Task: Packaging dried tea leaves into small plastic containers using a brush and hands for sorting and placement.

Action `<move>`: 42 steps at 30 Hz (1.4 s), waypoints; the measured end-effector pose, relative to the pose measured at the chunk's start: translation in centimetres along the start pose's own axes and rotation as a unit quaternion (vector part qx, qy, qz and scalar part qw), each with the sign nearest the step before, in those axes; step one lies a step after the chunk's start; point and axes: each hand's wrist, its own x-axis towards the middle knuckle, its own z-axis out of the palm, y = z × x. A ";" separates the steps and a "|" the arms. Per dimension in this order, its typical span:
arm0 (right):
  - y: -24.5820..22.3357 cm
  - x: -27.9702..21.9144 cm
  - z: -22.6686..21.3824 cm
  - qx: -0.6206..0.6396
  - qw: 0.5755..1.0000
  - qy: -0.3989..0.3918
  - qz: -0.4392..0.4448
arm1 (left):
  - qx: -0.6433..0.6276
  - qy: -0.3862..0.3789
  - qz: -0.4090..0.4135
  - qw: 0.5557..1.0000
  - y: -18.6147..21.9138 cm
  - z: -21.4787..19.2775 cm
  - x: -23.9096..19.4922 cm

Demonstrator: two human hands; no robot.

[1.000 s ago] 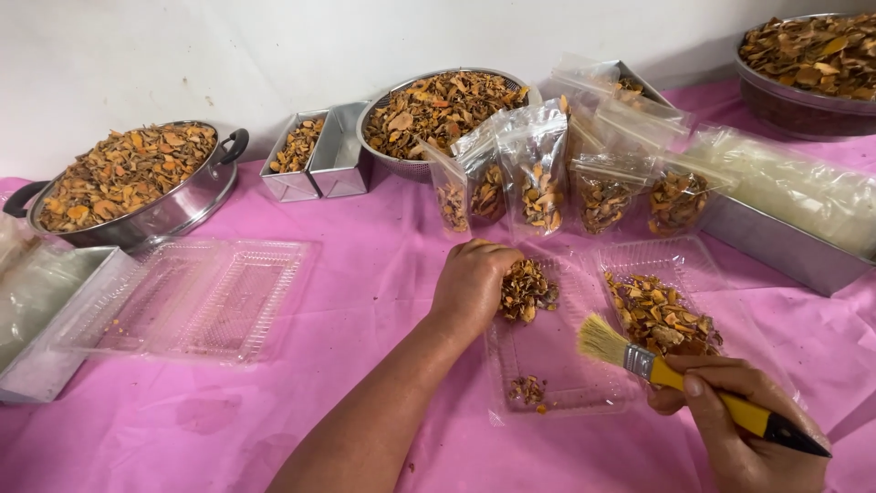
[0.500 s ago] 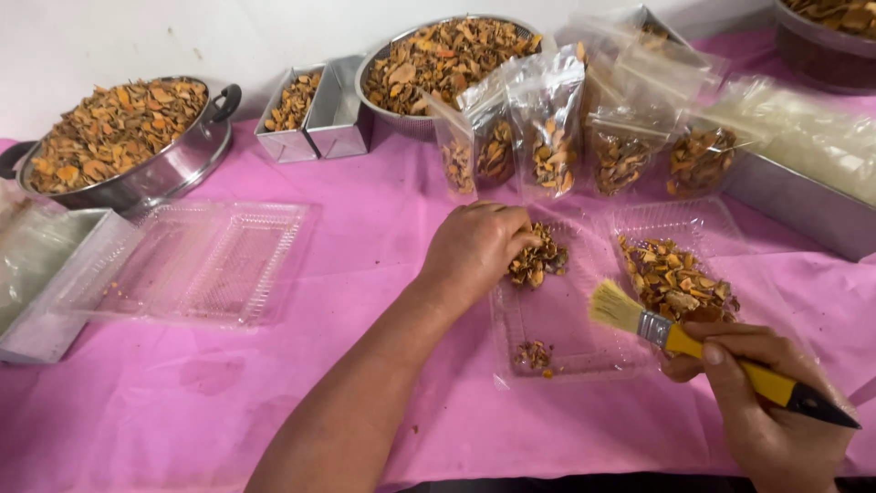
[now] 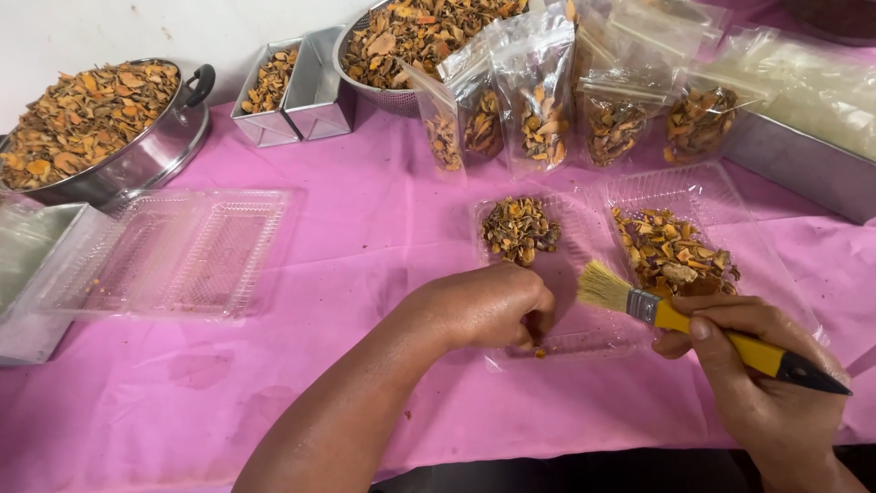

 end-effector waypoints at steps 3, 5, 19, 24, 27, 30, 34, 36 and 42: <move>-0.3 -0.1 0.3 0.004 1.000 0.011 0.009 | 0.005 -0.003 -0.001 1.000 0.1 0.1 0.0; -0.3 -0.1 0.3 -0.001 1.000 0.008 0.012 | 0.012 0.002 0.022 1.000 0.0 0.3 0.2; 0.0 0.0 0.4 -0.003 1.000 -0.001 -0.010 | 0.063 0.055 0.019 0.996 -0.2 0.8 -0.3; 0.3 0.0 0.2 0.017 1.000 -0.009 0.007 | 0.070 0.066 0.082 0.992 -1.7 1.5 0.7; 0.6 0.0 0.1 0.020 1.000 -0.014 0.013 | 0.072 0.070 0.062 0.993 -1.7 1.5 0.2; 0.6 0.1 0.1 0.008 1.000 -0.016 -0.013 | 0.071 0.088 0.057 0.992 -2.0 2.0 1.0; 0.9 0.2 0.1 0.001 1.000 -0.014 -0.013 | 0.048 0.089 0.020 0.995 -0.1 1.4 -0.1; 0.9 0.0 0.1 0.036 0.999 -0.015 0.016 | -0.002 0.125 0.060 0.990 0.0 1.5 -0.3; 0.9 -0.1 0.2 0.020 1.000 -0.007 0.010 | 0.066 0.093 0.043 0.993 -1.1 1.1 -0.3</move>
